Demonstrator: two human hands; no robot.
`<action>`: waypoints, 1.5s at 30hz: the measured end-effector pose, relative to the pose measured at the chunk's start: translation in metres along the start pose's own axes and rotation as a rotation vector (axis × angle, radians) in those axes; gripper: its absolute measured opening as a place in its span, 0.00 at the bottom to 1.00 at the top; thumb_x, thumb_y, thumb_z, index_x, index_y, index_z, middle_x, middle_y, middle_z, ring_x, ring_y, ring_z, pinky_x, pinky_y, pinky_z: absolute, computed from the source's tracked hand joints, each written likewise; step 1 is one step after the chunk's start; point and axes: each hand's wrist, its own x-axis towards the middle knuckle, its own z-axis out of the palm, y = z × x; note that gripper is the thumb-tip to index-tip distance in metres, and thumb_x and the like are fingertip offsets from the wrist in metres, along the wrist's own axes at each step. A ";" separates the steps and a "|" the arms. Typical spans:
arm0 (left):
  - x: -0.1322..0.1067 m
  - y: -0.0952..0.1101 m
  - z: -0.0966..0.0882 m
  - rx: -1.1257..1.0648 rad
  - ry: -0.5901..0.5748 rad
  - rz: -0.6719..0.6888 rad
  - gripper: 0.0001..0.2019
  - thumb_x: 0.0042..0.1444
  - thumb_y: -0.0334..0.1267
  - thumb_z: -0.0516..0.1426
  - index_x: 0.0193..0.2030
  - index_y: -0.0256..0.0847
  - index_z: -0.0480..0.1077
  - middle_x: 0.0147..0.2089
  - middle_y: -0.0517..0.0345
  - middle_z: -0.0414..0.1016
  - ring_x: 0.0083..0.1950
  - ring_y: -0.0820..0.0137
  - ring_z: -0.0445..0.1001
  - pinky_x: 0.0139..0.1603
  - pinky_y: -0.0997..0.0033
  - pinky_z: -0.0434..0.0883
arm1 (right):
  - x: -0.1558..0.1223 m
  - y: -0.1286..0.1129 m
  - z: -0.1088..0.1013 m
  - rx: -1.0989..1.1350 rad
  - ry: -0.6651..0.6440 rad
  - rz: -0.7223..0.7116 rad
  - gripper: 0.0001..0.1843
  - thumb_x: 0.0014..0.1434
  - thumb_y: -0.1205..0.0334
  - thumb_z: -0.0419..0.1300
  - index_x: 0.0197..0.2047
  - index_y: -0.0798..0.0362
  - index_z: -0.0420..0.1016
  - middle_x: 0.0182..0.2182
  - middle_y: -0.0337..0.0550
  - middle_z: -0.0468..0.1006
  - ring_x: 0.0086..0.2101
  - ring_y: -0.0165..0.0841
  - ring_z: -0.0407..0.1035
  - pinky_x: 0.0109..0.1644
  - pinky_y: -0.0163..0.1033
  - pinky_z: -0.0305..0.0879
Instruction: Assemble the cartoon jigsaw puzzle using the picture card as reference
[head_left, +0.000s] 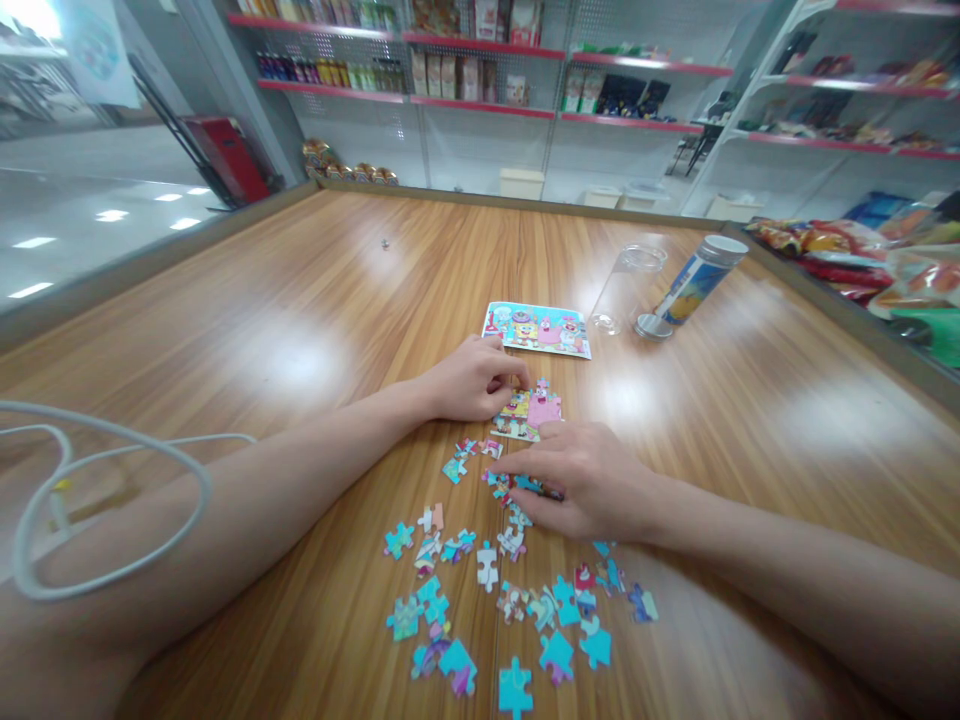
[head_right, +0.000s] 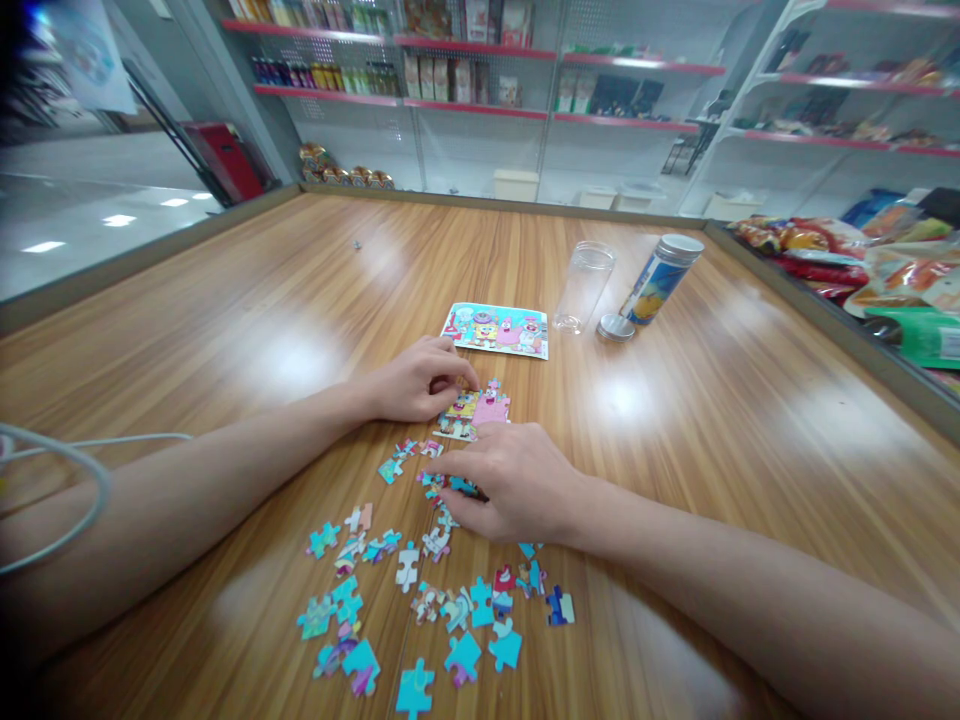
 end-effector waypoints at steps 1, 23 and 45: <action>0.000 0.000 0.000 0.000 0.000 0.001 0.14 0.54 0.28 0.53 0.41 0.40 0.79 0.23 0.59 0.69 0.35 0.66 0.68 0.44 0.65 0.65 | 0.000 0.000 0.000 0.004 -0.004 0.002 0.15 0.64 0.57 0.59 0.52 0.47 0.81 0.27 0.40 0.77 0.30 0.32 0.69 0.34 0.38 0.57; 0.000 0.000 -0.001 0.004 -0.016 -0.018 0.14 0.54 0.28 0.53 0.41 0.41 0.79 0.24 0.59 0.70 0.36 0.66 0.69 0.45 0.65 0.66 | -0.002 0.002 0.002 0.021 -0.038 -0.073 0.17 0.65 0.61 0.56 0.54 0.52 0.77 0.30 0.41 0.80 0.30 0.31 0.72 0.35 0.38 0.61; -0.001 0.000 0.000 -0.013 -0.007 -0.009 0.14 0.54 0.27 0.54 0.41 0.40 0.79 0.23 0.59 0.69 0.36 0.66 0.69 0.45 0.65 0.66 | -0.001 0.000 -0.002 -0.089 -0.017 -0.065 0.16 0.68 0.54 0.56 0.52 0.48 0.80 0.28 0.40 0.82 0.28 0.30 0.72 0.31 0.37 0.53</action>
